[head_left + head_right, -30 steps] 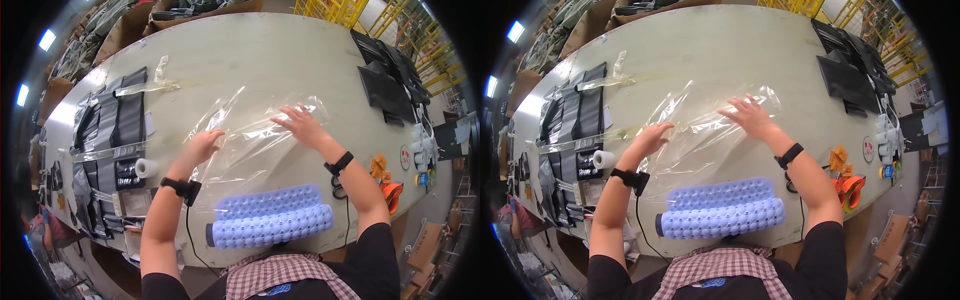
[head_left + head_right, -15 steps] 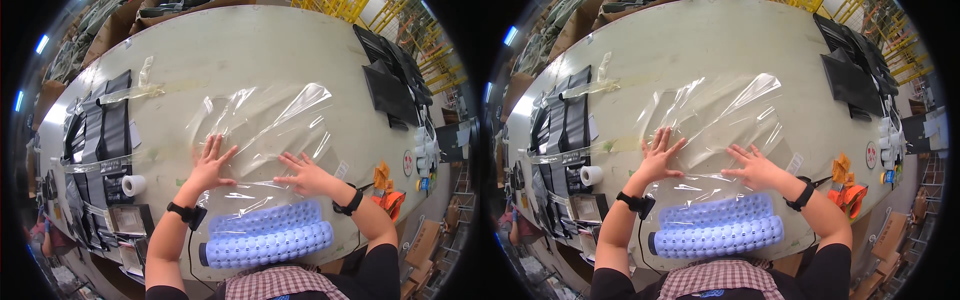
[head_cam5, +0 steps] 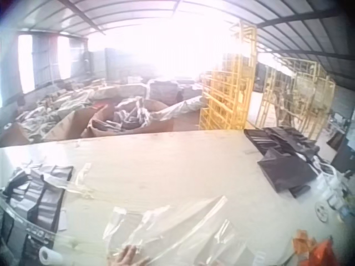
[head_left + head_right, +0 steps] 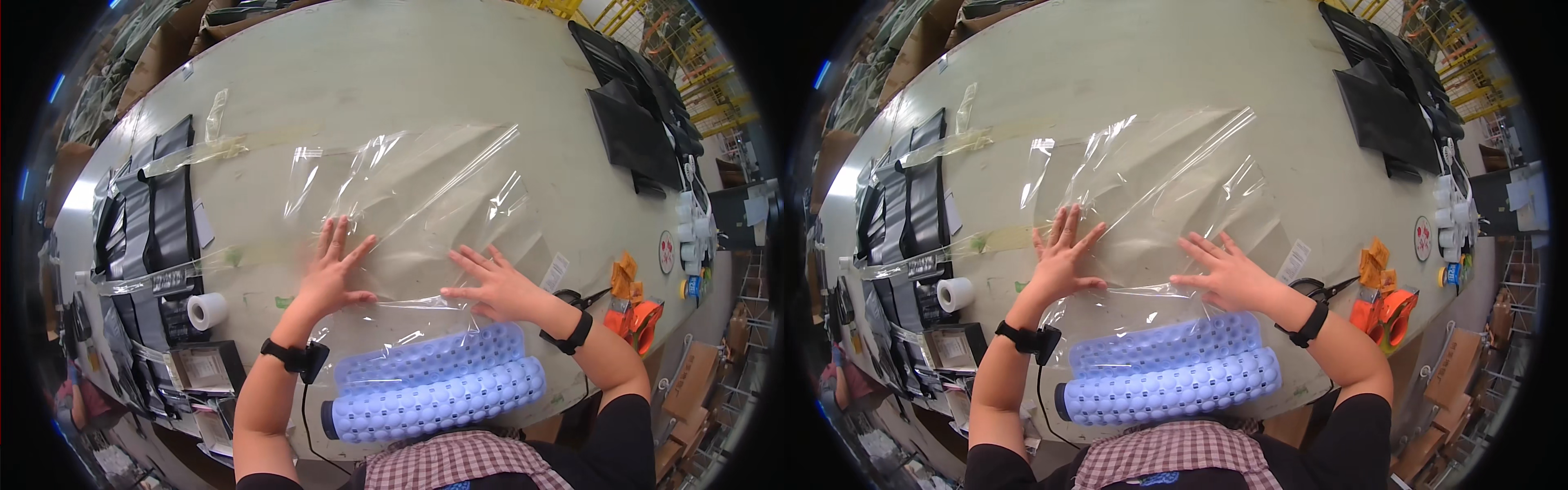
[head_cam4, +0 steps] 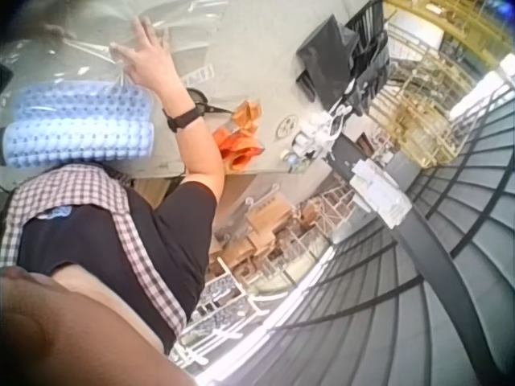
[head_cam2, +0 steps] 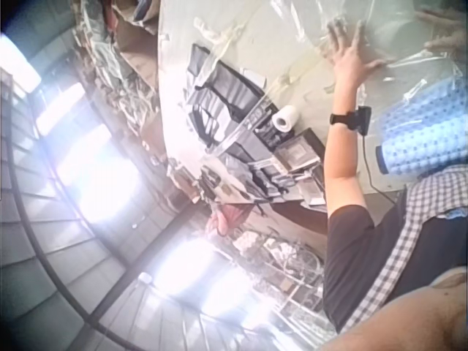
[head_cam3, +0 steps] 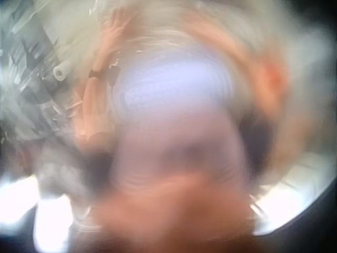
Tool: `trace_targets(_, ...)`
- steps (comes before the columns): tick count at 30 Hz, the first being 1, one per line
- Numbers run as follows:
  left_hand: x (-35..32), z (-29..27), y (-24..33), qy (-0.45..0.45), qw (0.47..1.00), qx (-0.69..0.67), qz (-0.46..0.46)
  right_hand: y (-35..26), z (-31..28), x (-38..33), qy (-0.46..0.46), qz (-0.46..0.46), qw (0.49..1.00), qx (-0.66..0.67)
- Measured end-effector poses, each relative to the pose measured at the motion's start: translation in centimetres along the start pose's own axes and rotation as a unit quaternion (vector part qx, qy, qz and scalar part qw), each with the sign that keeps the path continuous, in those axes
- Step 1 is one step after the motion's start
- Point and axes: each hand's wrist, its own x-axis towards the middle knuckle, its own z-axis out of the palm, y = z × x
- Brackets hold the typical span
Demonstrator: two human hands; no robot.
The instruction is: The person rolls two textured foam mats, wraps them in clear plastic, inserts them into black shipping bags, and applies shipping labels before placing them in a large box.
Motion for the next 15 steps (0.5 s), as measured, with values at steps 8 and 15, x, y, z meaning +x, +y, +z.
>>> trace_targets(8, 0.9, -1.7, 2.6, 0.004, 0.996, 0.080, -0.028, 1.6, -3.8, 3.2, 0.406, 0.078, 0.895, -0.168)
trace_targets(15, 1.7, -1.3, 11.1, 0.217, 0.931, -0.227, 0.184, -14.1, -15.1, 13.6, 0.358, -0.157, 0.858, -0.333)
